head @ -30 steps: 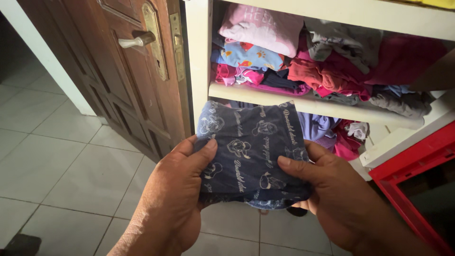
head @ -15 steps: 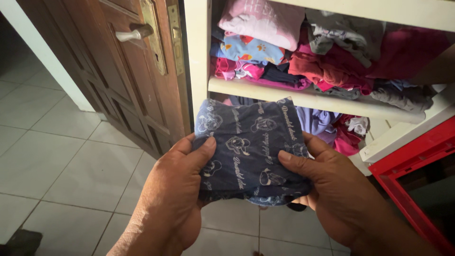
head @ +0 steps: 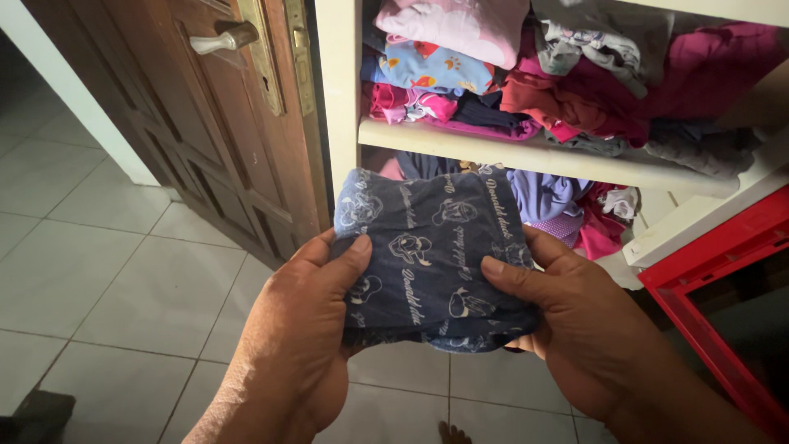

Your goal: The person folds various small garments, including a pink top, a blue patterned shirt, a white patterned cloth, and a dark patterned cloth. Each item is folded by hand and placed onto a white shelving unit.

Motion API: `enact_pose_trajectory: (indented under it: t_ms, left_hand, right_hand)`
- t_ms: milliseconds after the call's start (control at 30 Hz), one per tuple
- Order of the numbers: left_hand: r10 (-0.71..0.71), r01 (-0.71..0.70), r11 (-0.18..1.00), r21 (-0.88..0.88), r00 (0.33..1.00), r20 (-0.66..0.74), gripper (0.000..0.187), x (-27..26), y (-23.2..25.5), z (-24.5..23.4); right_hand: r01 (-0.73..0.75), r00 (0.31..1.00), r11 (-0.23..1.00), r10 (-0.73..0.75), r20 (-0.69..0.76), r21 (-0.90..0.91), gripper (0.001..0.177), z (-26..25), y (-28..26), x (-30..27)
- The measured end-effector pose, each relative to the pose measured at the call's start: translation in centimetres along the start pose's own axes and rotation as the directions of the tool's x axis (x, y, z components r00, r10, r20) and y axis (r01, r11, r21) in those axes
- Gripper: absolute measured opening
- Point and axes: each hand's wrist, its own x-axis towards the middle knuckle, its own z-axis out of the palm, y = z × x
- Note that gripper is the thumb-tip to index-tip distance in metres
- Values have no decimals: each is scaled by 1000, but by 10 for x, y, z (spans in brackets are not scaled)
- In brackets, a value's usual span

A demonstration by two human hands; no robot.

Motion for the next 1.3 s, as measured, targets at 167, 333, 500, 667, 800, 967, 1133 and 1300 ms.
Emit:
enact_pose_trajectory:
  t_ms: [167, 333, 500, 667, 800, 967, 1133, 1300]
  left_hand:
    - [6, -7, 1000, 14, 1000, 20, 41, -5, 4, -2]
    - [-7, 7, 1000, 11, 1000, 12, 41, -7, 4, -9]
    - [19, -19, 1000, -7, 999, 33, 40, -9, 4, -18]
    - [37, -36, 999, -32, 998, 48, 40, -12, 2, -29]
    - [13, -13, 1000, -18, 1000, 10, 40, -17, 3, -35]
    - [67, -65, 995, -70, 997, 28, 40, -24, 7, -35]
    - [30, -32, 999, -29, 997, -65, 39, -33, 7, -30]
    - [31, -39, 998, -56, 989, -143, 39, -42, -1, -11]
  right_hand:
    - [16, 1000, 1000, -16, -1, 7, 45, 3, 2, -3]
    - [42, 999, 999, -43, 21, 17, 47, 8, 7, -7]
    - [44, 999, 999, -44, 8, -3, 45, 16, 11, -12]
    - [47, 999, 999, -47, -3, -17, 43, 25, 14, -17]
    - [26, 1000, 999, -25, 15, -28, 43, 28, 14, -18]
    - [26, 998, 999, -24, 62, -31, 44, 32, 11, -15]
    - [-29, 999, 997, 32, 37, -66, 44, 30, 9, -12]
    - [-28, 995, 999, 32, 98, -40, 44, 18, 3, -18]
